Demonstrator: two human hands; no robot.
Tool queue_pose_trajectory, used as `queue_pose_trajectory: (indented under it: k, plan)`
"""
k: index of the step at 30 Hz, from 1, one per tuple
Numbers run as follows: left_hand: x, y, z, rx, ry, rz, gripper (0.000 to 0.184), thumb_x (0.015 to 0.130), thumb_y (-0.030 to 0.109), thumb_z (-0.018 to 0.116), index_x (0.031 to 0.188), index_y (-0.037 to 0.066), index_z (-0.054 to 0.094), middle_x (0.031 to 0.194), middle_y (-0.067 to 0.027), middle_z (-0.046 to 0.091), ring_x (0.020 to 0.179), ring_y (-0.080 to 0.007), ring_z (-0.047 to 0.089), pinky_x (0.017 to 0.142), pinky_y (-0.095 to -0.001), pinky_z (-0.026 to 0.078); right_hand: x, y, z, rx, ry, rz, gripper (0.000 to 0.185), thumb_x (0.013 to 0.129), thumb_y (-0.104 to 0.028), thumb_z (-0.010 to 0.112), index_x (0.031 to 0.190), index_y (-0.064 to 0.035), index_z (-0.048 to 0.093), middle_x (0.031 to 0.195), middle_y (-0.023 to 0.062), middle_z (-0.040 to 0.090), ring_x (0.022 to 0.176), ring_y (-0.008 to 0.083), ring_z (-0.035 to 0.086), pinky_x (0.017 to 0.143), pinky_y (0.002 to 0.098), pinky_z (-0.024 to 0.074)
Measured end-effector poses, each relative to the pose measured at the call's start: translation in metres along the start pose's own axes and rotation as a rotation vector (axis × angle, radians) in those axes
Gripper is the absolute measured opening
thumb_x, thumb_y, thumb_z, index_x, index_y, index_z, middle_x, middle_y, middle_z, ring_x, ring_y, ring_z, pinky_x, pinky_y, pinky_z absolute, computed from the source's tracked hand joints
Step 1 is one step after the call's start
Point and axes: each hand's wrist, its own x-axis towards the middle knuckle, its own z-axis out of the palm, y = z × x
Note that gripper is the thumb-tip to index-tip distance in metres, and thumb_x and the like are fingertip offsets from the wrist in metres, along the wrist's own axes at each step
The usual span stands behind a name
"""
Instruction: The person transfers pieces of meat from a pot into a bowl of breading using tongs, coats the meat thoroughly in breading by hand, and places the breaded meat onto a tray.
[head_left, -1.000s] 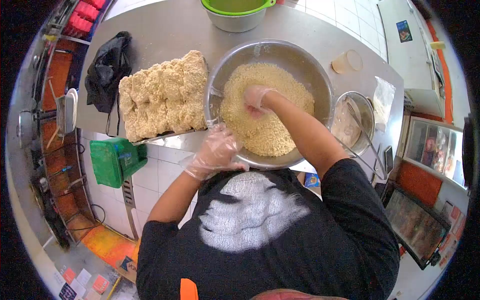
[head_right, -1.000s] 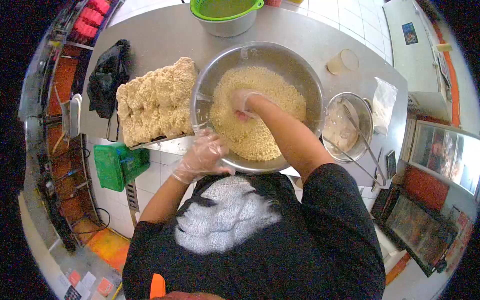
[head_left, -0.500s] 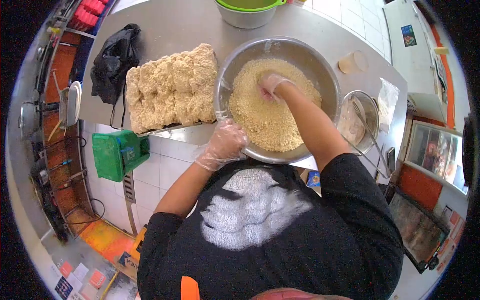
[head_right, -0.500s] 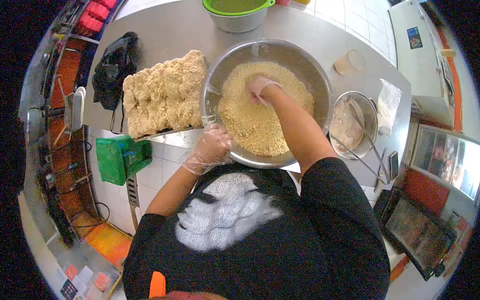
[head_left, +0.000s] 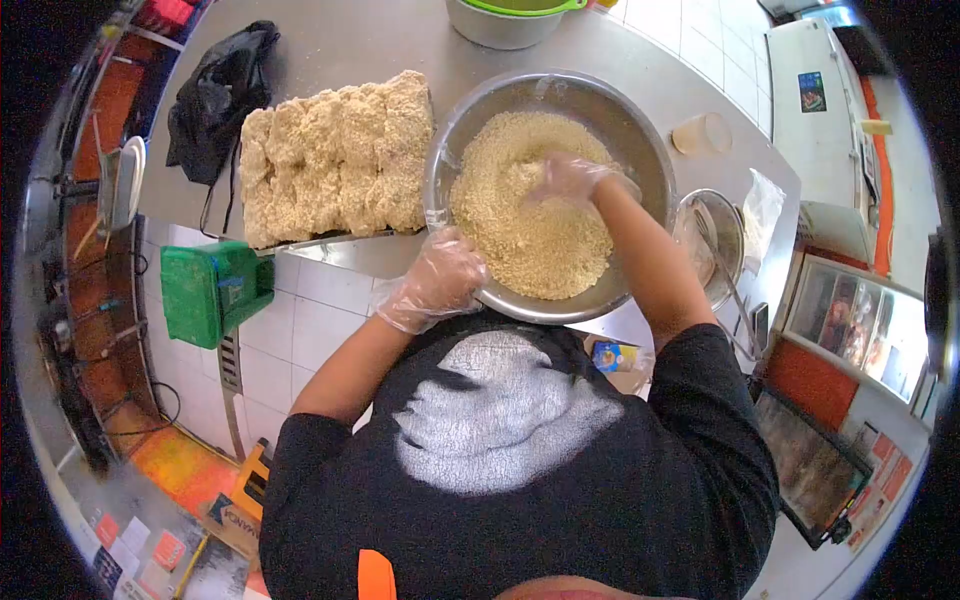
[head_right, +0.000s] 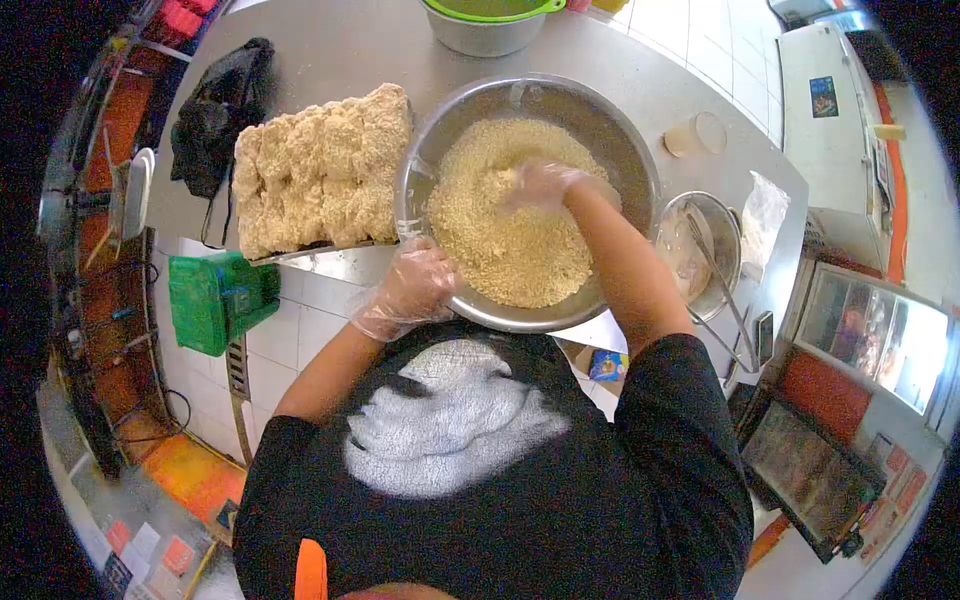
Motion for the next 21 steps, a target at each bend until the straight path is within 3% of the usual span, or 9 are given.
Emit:
queue_pose_trajectory:
  k: [2, 5, 8, 11, 14, 16, 17, 21]
  plan:
    - [0.000, 0.001, 0.001, 0.035, -0.010, -0.013, 0.015, 0.056, 0.024, 0.077, 0.067, 0.018, 0.067, 0.071, 0.0010, 0.065, 0.081, -0.0198, 0.067, 0.086, -0.0394, 0.052, 0.011, 0.030, 0.012, 0.096, 0.153, 0.044, 0.081, 0.079, -0.059, 0.083, 0.134, -0.0015, 0.067, 0.143, 0.0213, 0.063, 0.132, 0.0336, 0.059, 0.111, 0.0469, 0.0458]
    - [0.001, 0.001, 0.000, 0.041, -0.043, -0.021, 0.012, 0.058, 0.023, 0.075, 0.065, 0.018, 0.067, 0.070, 0.0008, 0.065, 0.081, -0.0202, 0.067, 0.087, -0.0392, 0.051, -0.056, -0.024, -0.044, 0.156, 0.187, -0.036, 0.074, 0.078, -0.048, 0.088, 0.135, -0.0054, 0.067, 0.142, 0.0194, 0.064, 0.130, 0.0312, 0.061, 0.110, 0.0428, 0.0477]
    - [0.000, 0.001, 0.002, 0.026, -0.062, -0.020, 0.011, 0.059, 0.023, 0.075, 0.066, 0.018, 0.068, 0.070, 0.0001, 0.066, 0.081, -0.0208, 0.067, 0.087, -0.0391, 0.051, -0.077, -0.034, -0.048, 0.081, 0.288, -0.125, 0.058, 0.078, -0.028, 0.089, 0.130, -0.0107, 0.070, 0.134, 0.0164, 0.069, 0.121, 0.0324, 0.066, 0.105, 0.0422, 0.0512]
    - [0.000, -0.001, 0.000, 0.034, -0.044, -0.012, 0.013, 0.059, 0.023, 0.076, 0.068, 0.019, 0.067, 0.071, 0.0008, 0.065, 0.080, -0.0200, 0.067, 0.085, -0.0382, 0.051, -0.075, -0.002, -0.031, 0.136, 0.300, -0.436, 0.050, 0.085, -0.026, 0.083, 0.131, -0.0119, 0.070, 0.138, 0.0177, 0.066, 0.126, 0.0346, 0.063, 0.109, 0.0441, 0.0487]
    - [-0.001, 0.002, 0.001, 0.007, -0.022, -0.032, 0.012, 0.060, 0.023, 0.076, 0.068, 0.019, 0.068, 0.070, 0.0006, 0.066, 0.080, -0.0197, 0.068, 0.086, -0.0384, 0.051, -0.060, 0.033, -0.006, 0.391, 0.415, -0.192, 0.044, 0.093, -0.032, 0.075, 0.132, -0.0133, 0.069, 0.140, 0.0211, 0.063, 0.130, 0.0369, 0.060, 0.111, 0.0453, 0.0469]
    - [-0.002, 0.002, 0.004, 0.004, -0.012, -0.039, 0.010, 0.061, 0.022, 0.076, 0.067, 0.019, 0.068, 0.070, 0.0004, 0.067, 0.080, -0.0194, 0.069, 0.086, -0.0387, 0.051, -0.046, 0.051, 0.022, 0.213, 0.506, 0.329, 0.041, 0.102, -0.038, 0.061, 0.136, -0.0150, 0.065, 0.140, 0.0251, 0.061, 0.131, 0.0398, 0.059, 0.112, 0.0471, 0.0466]
    - [-0.002, 0.004, 0.005, 0.015, -0.010, -0.033, 0.010, 0.061, 0.022, 0.076, 0.067, 0.019, 0.068, 0.070, 0.0006, 0.067, 0.080, -0.0191, 0.069, 0.086, -0.0387, 0.052, -0.038, 0.060, 0.040, 0.151, 0.490, 0.485, 0.043, 0.102, -0.038, 0.060, 0.137, -0.0146, 0.064, 0.141, 0.0251, 0.061, 0.131, 0.0398, 0.058, 0.113, 0.0470, 0.0461]
    - [0.001, 0.006, 0.000, 0.016, -0.050, -0.057, 0.009, 0.063, 0.020, 0.076, 0.067, 0.019, 0.068, 0.072, 0.0009, 0.068, 0.080, -0.0185, 0.069, 0.084, -0.0387, 0.052, -0.010, 0.061, 0.085, 0.161, 0.443, 0.366, 0.049, 0.101, -0.040, 0.059, 0.142, -0.0128, 0.060, 0.144, 0.0249, 0.059, 0.134, 0.0397, 0.056, 0.115, 0.0465, 0.0439]
